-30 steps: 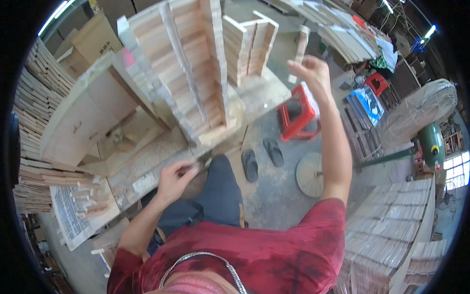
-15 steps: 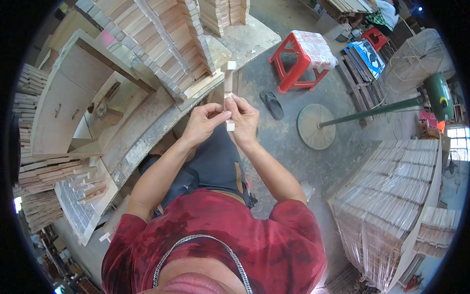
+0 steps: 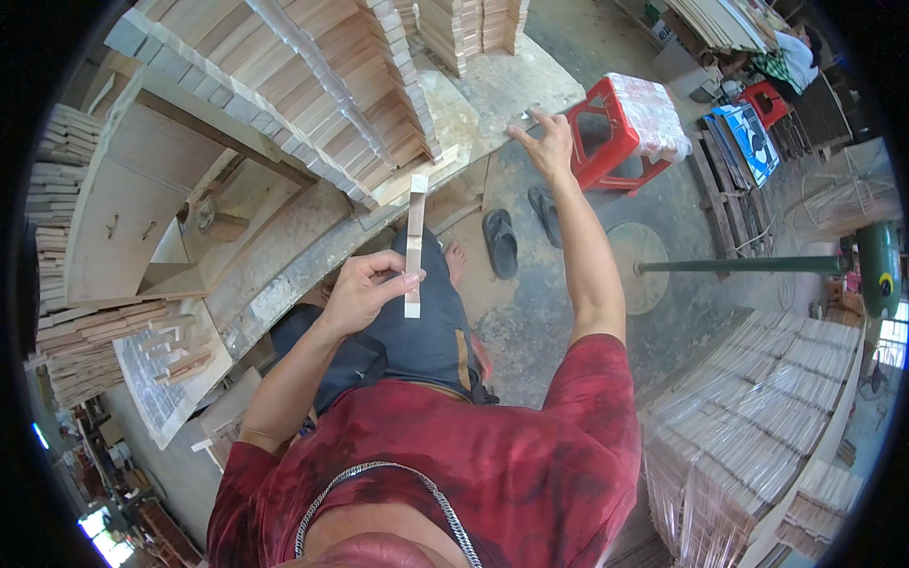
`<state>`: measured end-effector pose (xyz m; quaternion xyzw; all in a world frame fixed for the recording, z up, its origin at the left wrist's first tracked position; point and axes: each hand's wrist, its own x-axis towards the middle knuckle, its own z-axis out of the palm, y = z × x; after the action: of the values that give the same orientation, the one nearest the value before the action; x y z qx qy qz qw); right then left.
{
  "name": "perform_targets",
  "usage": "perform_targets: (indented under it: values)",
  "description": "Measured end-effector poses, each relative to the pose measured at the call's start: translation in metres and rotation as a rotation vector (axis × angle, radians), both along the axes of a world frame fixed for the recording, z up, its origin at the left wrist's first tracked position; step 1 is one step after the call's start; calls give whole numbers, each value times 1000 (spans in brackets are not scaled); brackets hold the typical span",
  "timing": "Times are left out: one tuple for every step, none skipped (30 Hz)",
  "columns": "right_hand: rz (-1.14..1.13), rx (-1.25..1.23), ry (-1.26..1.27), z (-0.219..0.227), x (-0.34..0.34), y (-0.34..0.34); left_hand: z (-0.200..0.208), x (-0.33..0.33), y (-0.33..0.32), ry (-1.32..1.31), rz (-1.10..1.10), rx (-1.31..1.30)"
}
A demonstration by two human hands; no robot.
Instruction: Assembling wooden cross-joints and fitting them onto vertical slats for furniture manufacturing.
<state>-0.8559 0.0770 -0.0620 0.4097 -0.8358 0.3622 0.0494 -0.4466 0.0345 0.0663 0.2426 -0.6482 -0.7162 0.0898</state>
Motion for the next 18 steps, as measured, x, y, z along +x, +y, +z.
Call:
perform_targets:
  values:
    - [-7, -28, -20, -4, 1, 0, -1, 1, -1, -7, 9, 16]
    - [-15, -55, -39, -6, 0, 0, -2, 1, -2, -14, 16, 34]
    - [-10, -47, -41, -8, 2, 0, -3, 2, -3, -16, 21, 41]
    - [-20, -36, -43, -9, 3, 0, -3, 2, -4, -22, 2, 47]
    - [-30, -25, -44, -9, 3, 2, -3, 2, -5, -28, -17, 53]
    - [-27, -18, -44, -8, 6, 1, -4, 2, -5, -28, -14, 60]
    - [-41, -11, -45, -7, 9, -1, -4, 2, -6, -42, -18, 61]
    - [-55, -4, -45, -5, 12, -2, -4, 1, -7, -54, -21, 62]
    - [-52, 0, -42, -4, 14, -3, -1, 0, -7, -26, 0, 72]
    - [-59, 11, -45, -2, 16, -4, 3, -1, -7, -21, 4, 75]
    - [-65, 20, -48, 1, 19, -4, 7, 0, -6, -27, -10, 88]
    - [-58, 20, -40, 2, 21, -5, 10, 1, -6, -31, -24, 99]
    - [-41, 48, -26, 4, 24, -5, 12, 2, -4, -41, -8, 115]
    - [-23, 75, -12, 6, 27, -5, 14, 5, -2, -31, 1, 114]
    - [-17, 74, 0, 1, 25, -3, 17, 7, 0, -50, 2, 99]
    - [-20, 16, -34, -5, 22, -1, 20, 10, 2, -67, 2, 83]
    - [-25, -42, -68, -10, 17, 2, 21, 12, 5, -54, 5, 83]
    - [-5, -43, -65, -6, 24, -1, 20, 19, 6, -49, 21, 71]
